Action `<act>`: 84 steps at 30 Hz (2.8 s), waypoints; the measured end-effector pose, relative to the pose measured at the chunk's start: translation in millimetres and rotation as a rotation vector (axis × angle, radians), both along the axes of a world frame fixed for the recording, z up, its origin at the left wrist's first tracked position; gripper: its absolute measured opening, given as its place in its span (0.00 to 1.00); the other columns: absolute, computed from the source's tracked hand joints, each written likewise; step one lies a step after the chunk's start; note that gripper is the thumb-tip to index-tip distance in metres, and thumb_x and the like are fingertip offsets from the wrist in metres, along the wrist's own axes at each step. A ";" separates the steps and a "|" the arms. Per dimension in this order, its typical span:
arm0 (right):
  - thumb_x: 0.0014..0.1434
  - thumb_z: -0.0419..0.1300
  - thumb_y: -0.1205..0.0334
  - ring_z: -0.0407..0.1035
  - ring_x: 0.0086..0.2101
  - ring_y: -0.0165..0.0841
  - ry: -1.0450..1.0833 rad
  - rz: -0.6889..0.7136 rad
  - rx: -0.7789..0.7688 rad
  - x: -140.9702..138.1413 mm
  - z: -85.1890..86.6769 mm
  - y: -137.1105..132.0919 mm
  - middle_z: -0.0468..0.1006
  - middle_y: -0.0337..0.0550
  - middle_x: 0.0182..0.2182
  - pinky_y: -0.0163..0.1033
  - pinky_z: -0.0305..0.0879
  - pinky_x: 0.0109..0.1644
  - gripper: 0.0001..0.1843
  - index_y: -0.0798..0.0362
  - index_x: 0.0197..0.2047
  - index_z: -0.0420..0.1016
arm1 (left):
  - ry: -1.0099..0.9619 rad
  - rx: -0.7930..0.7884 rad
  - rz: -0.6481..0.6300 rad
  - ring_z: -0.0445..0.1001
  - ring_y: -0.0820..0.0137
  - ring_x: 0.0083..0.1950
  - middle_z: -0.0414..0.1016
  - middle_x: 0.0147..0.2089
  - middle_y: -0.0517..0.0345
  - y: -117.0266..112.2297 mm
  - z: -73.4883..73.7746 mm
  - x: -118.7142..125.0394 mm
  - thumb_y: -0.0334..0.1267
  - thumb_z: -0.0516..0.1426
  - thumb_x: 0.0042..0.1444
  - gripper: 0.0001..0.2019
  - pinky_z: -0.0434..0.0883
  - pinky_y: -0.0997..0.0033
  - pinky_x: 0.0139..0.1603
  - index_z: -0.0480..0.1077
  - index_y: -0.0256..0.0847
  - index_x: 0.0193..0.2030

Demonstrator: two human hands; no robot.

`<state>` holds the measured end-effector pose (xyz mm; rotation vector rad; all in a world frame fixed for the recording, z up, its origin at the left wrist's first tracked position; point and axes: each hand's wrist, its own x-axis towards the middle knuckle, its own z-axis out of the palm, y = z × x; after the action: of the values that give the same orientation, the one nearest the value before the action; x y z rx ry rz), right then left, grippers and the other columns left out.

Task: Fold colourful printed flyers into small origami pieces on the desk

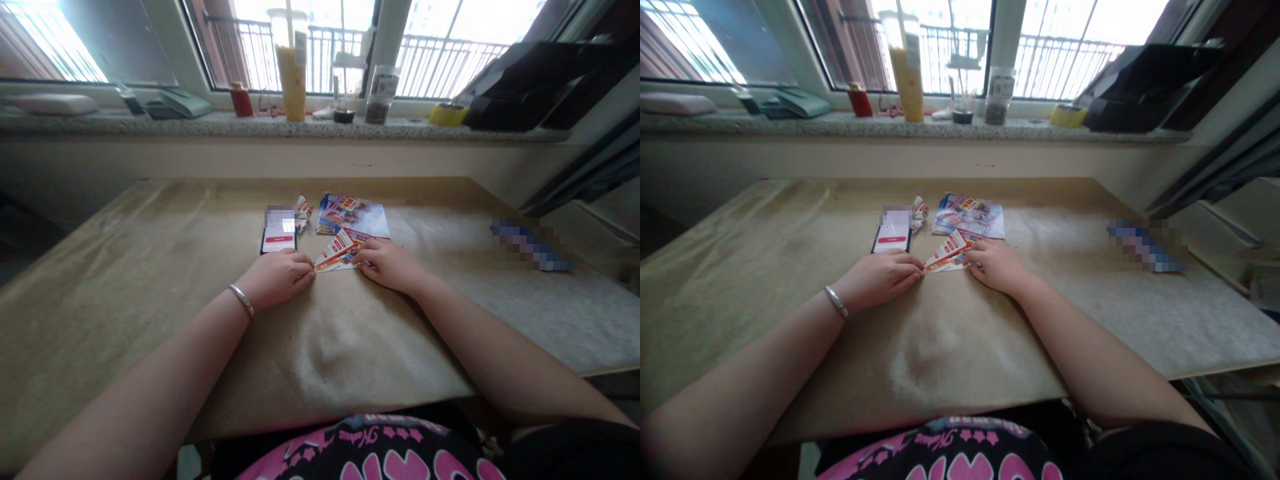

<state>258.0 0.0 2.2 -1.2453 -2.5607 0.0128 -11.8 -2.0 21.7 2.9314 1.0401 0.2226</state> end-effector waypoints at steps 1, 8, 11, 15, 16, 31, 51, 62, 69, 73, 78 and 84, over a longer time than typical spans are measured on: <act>0.59 0.53 0.63 0.67 0.44 0.37 -0.001 -0.005 0.002 0.2 0.1 -0.1 0.75 0.46 0.43 0.39 0.62 0.48 0.11 0.50 0.40 0.77 | 0.004 -0.012 0.018 0.72 0.69 0.45 0.76 0.45 0.56 0.1 1.2 -0.8 0.41 0.45 0.64 0.18 0.69 0.69 0.47 0.76 0.41 0.40; 0.58 0.53 0.62 0.66 0.47 0.39 -0.002 -0.039 0.010 1.4 0.4 0.7 0.75 0.47 0.45 0.42 0.61 0.51 0.10 0.52 0.40 0.74 | 0.007 -0.065 0.058 0.74 0.70 0.43 0.78 0.43 0.57 -0.5 6.1 -5.1 0.41 0.43 0.64 0.20 0.68 0.71 0.45 0.76 0.42 0.37; 0.58 0.53 0.62 0.66 0.47 0.39 0.000 -0.036 0.000 1.9 -0.2 1.8 0.76 0.47 0.44 0.42 0.61 0.51 0.10 0.52 0.40 0.74 | -0.018 -0.067 0.051 0.74 0.70 0.41 0.78 0.39 0.56 -1.3 4.8 -3.9 0.41 0.42 0.64 0.21 0.68 0.72 0.43 0.76 0.40 0.35; 0.57 0.54 0.64 0.66 0.47 0.39 0.026 -0.002 0.004 2.9 -2.5 4.7 0.77 0.47 0.44 0.44 0.61 0.52 0.10 0.53 0.40 0.74 | -0.043 -0.065 0.018 0.72 0.70 0.38 0.76 0.35 0.55 -1.3 2.0 -2.4 0.40 0.43 0.64 0.20 0.67 0.72 0.41 0.74 0.39 0.33; 0.57 0.54 0.64 0.67 0.47 0.39 0.038 0.015 0.009 3.1 -3.1 5.4 0.77 0.47 0.44 0.44 0.61 0.53 0.10 0.53 0.40 0.74 | -0.048 -0.067 0.013 0.72 0.70 0.37 0.76 0.34 0.55 -1.0 1.0 -2.4 0.40 0.44 0.64 0.20 0.67 0.71 0.40 0.74 0.38 0.32; 0.56 0.51 0.73 0.70 0.45 0.35 0.155 0.127 -0.037 -0.2 -8.7 8.9 0.78 0.43 0.44 0.40 0.65 0.50 0.15 0.50 0.40 0.77 | -0.186 0.001 -0.168 0.59 0.62 0.63 0.68 0.58 0.55 5.7 -19.4 -2.1 0.35 0.53 0.59 0.16 0.62 0.57 0.62 0.68 0.47 0.55; 0.54 0.53 0.69 0.67 0.48 0.39 0.313 -0.006 -0.082 0.5 -18.9 17.6 0.75 0.48 0.47 0.46 0.61 0.55 0.15 0.54 0.45 0.72 | -0.094 -0.068 -0.180 0.60 0.67 0.64 0.62 0.64 0.56 0.3 -17.3 4.1 0.36 0.47 0.64 0.18 0.62 0.60 0.64 0.65 0.48 0.59; 0.66 0.39 0.52 0.70 0.39 0.35 0.512 -0.021 -0.263 8.7 -11.1 15.8 0.78 0.46 0.36 0.42 0.64 0.48 0.26 0.52 0.27 0.71 | -0.102 -0.101 -0.194 0.60 0.66 0.65 0.61 0.65 0.56 1.6 -17.2 2.4 0.35 0.50 0.62 0.19 0.60 0.59 0.65 0.64 0.50 0.60; 0.54 0.59 0.62 0.69 0.44 0.37 0.295 0.095 -0.141 10.0 -8.2 13.4 0.78 0.45 0.41 0.46 0.63 0.52 0.04 0.52 0.33 0.73 | -0.103 -0.101 -0.190 0.59 0.65 0.65 0.61 0.64 0.56 1.9 -18.6 1.5 0.36 0.52 0.61 0.20 0.60 0.57 0.65 0.63 0.50 0.61; 0.55 0.60 0.61 0.67 0.49 0.39 0.184 0.115 -0.060 10.3 -8.7 11.4 0.75 0.48 0.47 0.48 0.61 0.55 0.14 0.51 0.45 0.75 | -0.132 -0.074 -0.224 0.62 0.66 0.63 0.65 0.62 0.57 2.0 -18.3 2.7 0.35 0.51 0.62 0.19 0.62 0.59 0.63 0.64 0.49 0.59; 0.58 0.58 0.59 0.65 0.52 0.40 0.122 0.147 -0.037 13.4 -10.7 13.4 0.74 0.47 0.50 0.50 0.58 0.59 0.17 0.49 0.50 0.75 | -0.127 -0.014 -0.233 0.65 0.66 0.59 0.69 0.59 0.58 -3.3 -14.4 6.8 0.35 0.50 0.62 0.17 0.66 0.61 0.60 0.67 0.48 0.57; 0.59 0.57 0.56 0.60 0.57 0.42 0.094 0.220 -0.101 17.1 -16.6 20.4 0.72 0.42 0.55 0.52 0.58 0.60 0.20 0.48 0.54 0.73 | -0.148 0.011 -0.157 0.69 0.66 0.53 0.73 0.54 0.56 -9.6 -12.6 11.8 0.38 0.49 0.63 0.15 0.69 0.63 0.54 0.70 0.46 0.54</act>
<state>275.1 20.4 -14.4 -0.9650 -2.6283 0.2445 0.0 -11.6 9.1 2.9334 0.7875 0.4342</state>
